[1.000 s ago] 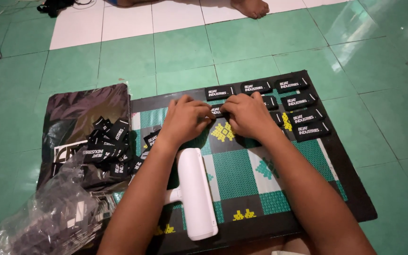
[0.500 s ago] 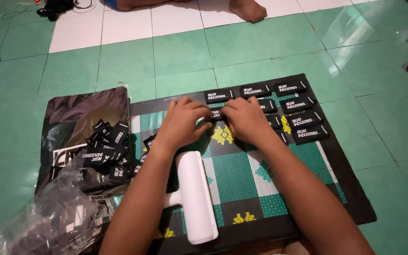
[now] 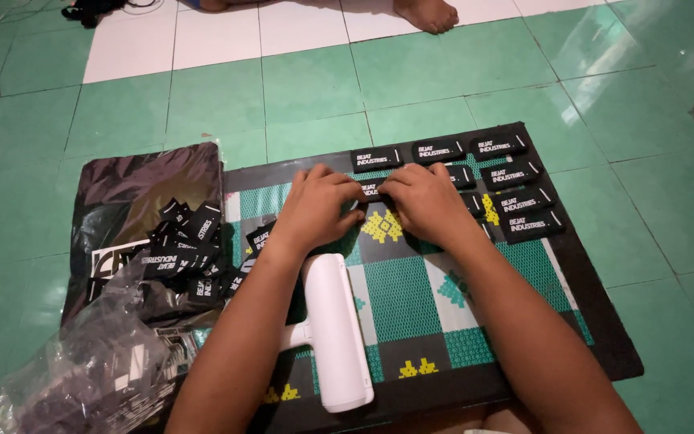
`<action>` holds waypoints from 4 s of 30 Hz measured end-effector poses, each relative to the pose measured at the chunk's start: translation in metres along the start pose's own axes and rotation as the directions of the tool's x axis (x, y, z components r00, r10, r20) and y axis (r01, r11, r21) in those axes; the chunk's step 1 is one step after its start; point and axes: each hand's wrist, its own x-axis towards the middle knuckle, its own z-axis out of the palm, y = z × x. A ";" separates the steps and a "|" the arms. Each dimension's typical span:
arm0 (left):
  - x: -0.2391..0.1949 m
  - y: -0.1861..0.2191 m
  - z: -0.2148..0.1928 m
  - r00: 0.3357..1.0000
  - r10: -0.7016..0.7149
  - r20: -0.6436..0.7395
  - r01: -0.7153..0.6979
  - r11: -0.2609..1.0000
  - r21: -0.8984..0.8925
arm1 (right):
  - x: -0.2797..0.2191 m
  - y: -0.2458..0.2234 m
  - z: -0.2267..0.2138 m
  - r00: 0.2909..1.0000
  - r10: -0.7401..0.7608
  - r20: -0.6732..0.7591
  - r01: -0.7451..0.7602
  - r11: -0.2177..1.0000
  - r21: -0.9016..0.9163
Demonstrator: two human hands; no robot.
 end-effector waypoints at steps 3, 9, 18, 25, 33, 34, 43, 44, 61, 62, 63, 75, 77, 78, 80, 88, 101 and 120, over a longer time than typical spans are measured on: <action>0.002 0.001 -0.001 1.000 -0.007 0.025 0.007 1.000 0.006 | -0.006 0.011 0.011 1.000 0.002 -0.027 -0.003 1.000 -0.030; 0.001 0.001 -0.003 0.999 -0.002 0.032 0.002 1.000 0.003 | -0.006 0.013 0.000 0.999 0.024 -0.042 -0.026 0.998 -0.058; 0.001 0.006 -0.011 0.997 0.029 -0.071 -0.027 0.999 0.025 | -0.005 0.012 0.001 0.999 0.024 -0.035 -0.027 0.995 -0.096; 0.002 0.005 -0.009 0.996 0.043 -0.073 -0.041 0.999 0.022 | -0.004 0.011 -0.006 0.999 0.033 -0.028 -0.035 0.996 -0.079; 0.002 0.003 -0.011 0.984 0.067 -0.165 -0.067 0.998 0.003 | 0.000 0.010 -0.027 0.977 0.069 -0.200 -0.075 0.997 -0.019; 0.002 0.003 -0.013 0.984 0.064 -0.164 -0.065 0.998 -0.001 | -0.001 0.008 -0.029 0.978 0.068 -0.196 -0.074 0.997 -0.019; 0.011 -0.017 -0.037 0.873 0.088 -0.479 -0.088 0.996 0.023 | -0.005 0.027 -0.020 0.910 0.045 -0.412 -0.060 0.998 -0.024; 0.013 -0.020 -0.046 0.841 0.107 -0.531 -0.100 0.994 0.043 | -0.004 0.030 -0.028 0.911 0.049 -0.410 -0.079 0.995 -0.056; -0.114 0.040 -0.095 0.815 -0.095 -0.572 0.042 0.994 -0.106 | -0.030 -0.178 -0.149 0.885 0.287 0.368 -0.409 0.855 0.318; -0.137 0.049 -0.088 0.807 -0.112 -0.580 0.044 0.991 -0.130 | -0.037 -0.188 -0.143 0.860 0.306 0.409 -0.447 0.838 0.314; -0.159 0.058 -0.082 0.797 -0.123 -0.591 0.040 0.987 -0.153 | -0.044 -0.197 -0.138 0.834 0.327 0.444 -0.484 0.820 0.305; -0.210 0.058 -0.031 0.702 -0.165 -0.693 -0.035 0.963 -0.266 | -0.060 -0.209 -0.132 0.753 0.459 0.472 -0.646 0.653 0.395; -0.212 0.055 -0.027 0.712 -0.179 -0.679 -0.040 0.955 -0.293 | -0.068 -0.203 -0.148 0.705 0.530 0.472 -0.706 0.592 0.390; -0.211 0.053 -0.026 0.720 -0.193 -0.666 -0.040 0.948 -0.317 | -0.072 -0.199 -0.156 0.654 0.592 0.471 -0.756 0.527 0.388; -0.212 0.052 -0.028 0.729 -0.214 -0.651 -0.031 0.939 -0.344 | -0.086 -0.183 -0.165 0.621 0.653 0.434 -0.784 0.501 0.367; -0.217 0.056 -0.034 0.793 -0.263 -0.550 0.025 0.915 -0.402 | -0.161 -0.112 -0.186 0.397 0.873 0.284 -0.910 0.414 0.000; -0.219 0.052 -0.028 0.783 -0.325 -0.530 0.109 0.911 -0.399 | -0.167 -0.075 -0.194 0.406 0.869 0.282 -0.898 0.437 -0.053; -0.213 0.037 0.006 0.687 -0.301 -0.661 0.105 0.942 -0.319 | -0.129 -0.120 -0.138 0.971 0.211 -0.115 -0.193 0.969 0.151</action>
